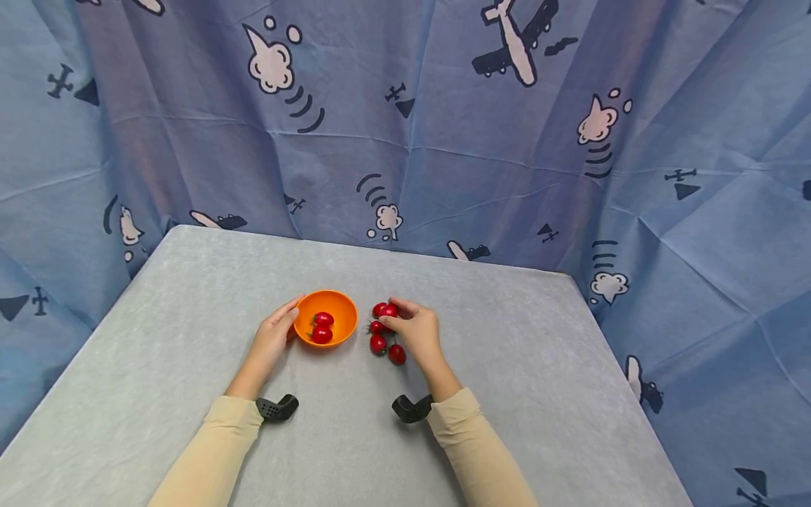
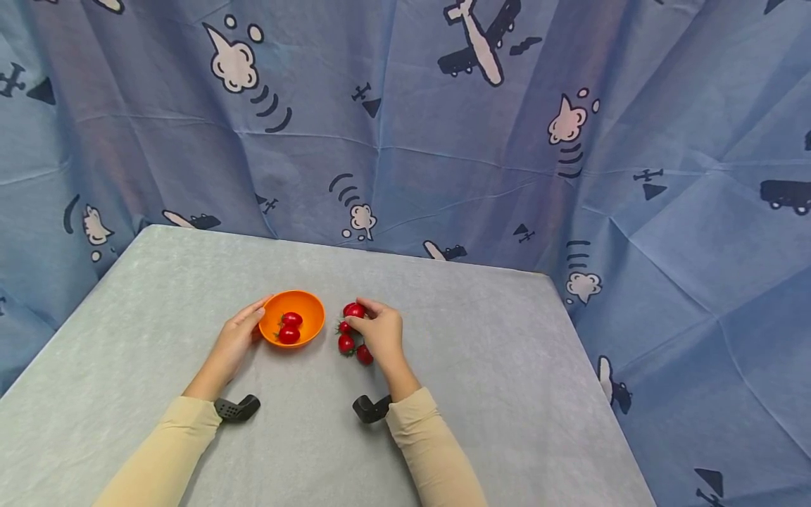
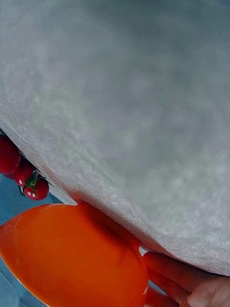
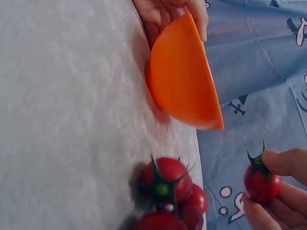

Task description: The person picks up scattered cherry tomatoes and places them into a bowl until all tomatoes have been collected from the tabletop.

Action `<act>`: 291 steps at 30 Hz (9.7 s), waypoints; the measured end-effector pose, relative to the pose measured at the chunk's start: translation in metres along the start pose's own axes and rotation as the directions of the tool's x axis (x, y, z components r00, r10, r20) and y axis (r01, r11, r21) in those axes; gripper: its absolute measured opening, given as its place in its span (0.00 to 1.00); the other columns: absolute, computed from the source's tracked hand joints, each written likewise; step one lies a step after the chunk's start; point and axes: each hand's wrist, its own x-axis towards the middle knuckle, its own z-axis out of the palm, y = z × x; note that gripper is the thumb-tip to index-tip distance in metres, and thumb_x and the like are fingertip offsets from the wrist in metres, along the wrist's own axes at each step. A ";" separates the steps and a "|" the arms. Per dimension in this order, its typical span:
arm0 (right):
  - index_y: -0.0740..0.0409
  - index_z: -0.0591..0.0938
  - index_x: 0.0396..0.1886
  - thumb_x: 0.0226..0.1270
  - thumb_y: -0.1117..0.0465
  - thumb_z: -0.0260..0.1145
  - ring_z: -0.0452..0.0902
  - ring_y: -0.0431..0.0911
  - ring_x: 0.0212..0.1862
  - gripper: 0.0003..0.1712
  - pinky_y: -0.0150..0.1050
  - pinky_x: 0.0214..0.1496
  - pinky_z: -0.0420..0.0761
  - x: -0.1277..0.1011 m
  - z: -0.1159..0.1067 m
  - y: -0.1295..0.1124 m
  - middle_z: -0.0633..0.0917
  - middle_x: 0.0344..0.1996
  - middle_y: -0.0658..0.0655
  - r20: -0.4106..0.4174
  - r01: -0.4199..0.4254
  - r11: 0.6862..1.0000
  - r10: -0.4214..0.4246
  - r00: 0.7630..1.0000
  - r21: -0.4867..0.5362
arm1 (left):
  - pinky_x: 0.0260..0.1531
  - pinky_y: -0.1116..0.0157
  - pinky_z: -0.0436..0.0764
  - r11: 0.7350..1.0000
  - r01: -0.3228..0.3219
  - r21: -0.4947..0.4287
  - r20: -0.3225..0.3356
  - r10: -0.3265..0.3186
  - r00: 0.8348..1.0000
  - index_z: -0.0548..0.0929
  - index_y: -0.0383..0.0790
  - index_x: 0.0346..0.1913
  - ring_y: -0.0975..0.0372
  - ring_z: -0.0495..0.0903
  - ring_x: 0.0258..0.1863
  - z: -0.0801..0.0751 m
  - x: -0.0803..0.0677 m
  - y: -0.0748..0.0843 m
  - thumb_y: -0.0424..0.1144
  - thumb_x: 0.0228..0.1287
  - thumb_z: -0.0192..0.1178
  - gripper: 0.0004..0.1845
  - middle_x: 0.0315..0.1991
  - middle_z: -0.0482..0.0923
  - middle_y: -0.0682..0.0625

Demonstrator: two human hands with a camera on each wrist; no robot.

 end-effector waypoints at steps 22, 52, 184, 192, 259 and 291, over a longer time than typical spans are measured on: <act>0.60 0.85 0.56 0.55 0.63 0.76 0.84 0.45 0.43 0.26 0.34 0.40 0.87 -0.002 0.033 -0.020 0.88 0.52 0.59 0.108 0.049 0.999 -0.051 0.993 0.020 | 0.73 0.65 0.64 0.999 0.001 -0.036 -0.006 -0.001 1.000 0.65 0.40 0.75 0.59 0.60 0.75 0.000 0.001 0.001 0.43 0.80 0.44 0.25 0.77 0.61 0.47; 0.57 0.88 0.52 0.54 0.64 0.77 0.81 0.49 0.59 0.23 0.41 0.60 0.83 0.001 0.073 -0.032 0.88 0.51 0.57 0.151 0.037 0.999 -0.039 0.988 0.018 | 0.74 0.64 0.62 0.999 -0.018 -0.029 -0.002 0.018 1.000 0.65 0.39 0.75 0.58 0.60 0.76 0.000 0.000 0.002 0.43 0.80 0.44 0.26 0.76 0.61 0.47; 0.65 0.83 0.56 0.57 0.67 0.75 0.82 0.56 0.59 0.25 0.42 0.61 0.81 -0.014 0.022 -0.005 0.86 0.55 0.63 0.158 0.045 0.995 -0.059 0.986 0.090 | 0.74 0.63 0.62 0.999 -0.013 -0.031 -0.018 0.012 1.000 0.66 0.40 0.74 0.60 0.61 0.75 0.001 0.000 0.002 0.43 0.80 0.45 0.25 0.76 0.63 0.48; 0.67 0.83 0.57 0.57 0.68 0.74 0.81 0.57 0.60 0.25 0.43 0.62 0.80 -0.026 0.000 0.007 0.85 0.56 0.64 0.083 0.018 0.994 -0.027 0.996 0.109 | 0.74 0.63 0.63 0.999 -0.001 -0.045 -0.008 0.001 1.000 0.65 0.40 0.75 0.60 0.61 0.75 0.002 0.000 0.002 0.43 0.80 0.44 0.25 0.76 0.62 0.48; 0.69 0.84 0.54 0.53 0.69 0.76 0.83 0.55 0.56 0.26 0.31 0.50 0.85 -0.037 -0.015 0.060 0.86 0.53 0.67 0.033 -0.062 0.997 0.061 0.998 0.035 | 0.71 0.69 0.67 1.000 -0.001 -0.020 -0.004 0.001 1.000 0.65 0.42 0.75 0.60 0.61 0.75 0.000 0.002 -0.001 0.46 0.80 0.44 0.26 0.76 0.62 0.49; 0.62 0.88 0.48 0.54 0.65 0.77 0.85 0.48 0.50 0.20 0.30 0.41 0.85 -0.036 -0.018 0.048 0.89 0.46 0.63 -0.039 -0.084 0.996 0.084 0.996 -0.005 | 0.67 0.76 0.69 1.000 -0.016 -0.023 -0.009 0.016 1.000 0.64 0.41 0.75 0.59 0.61 0.75 -0.001 0.001 0.000 0.45 0.80 0.43 0.26 0.77 0.61 0.48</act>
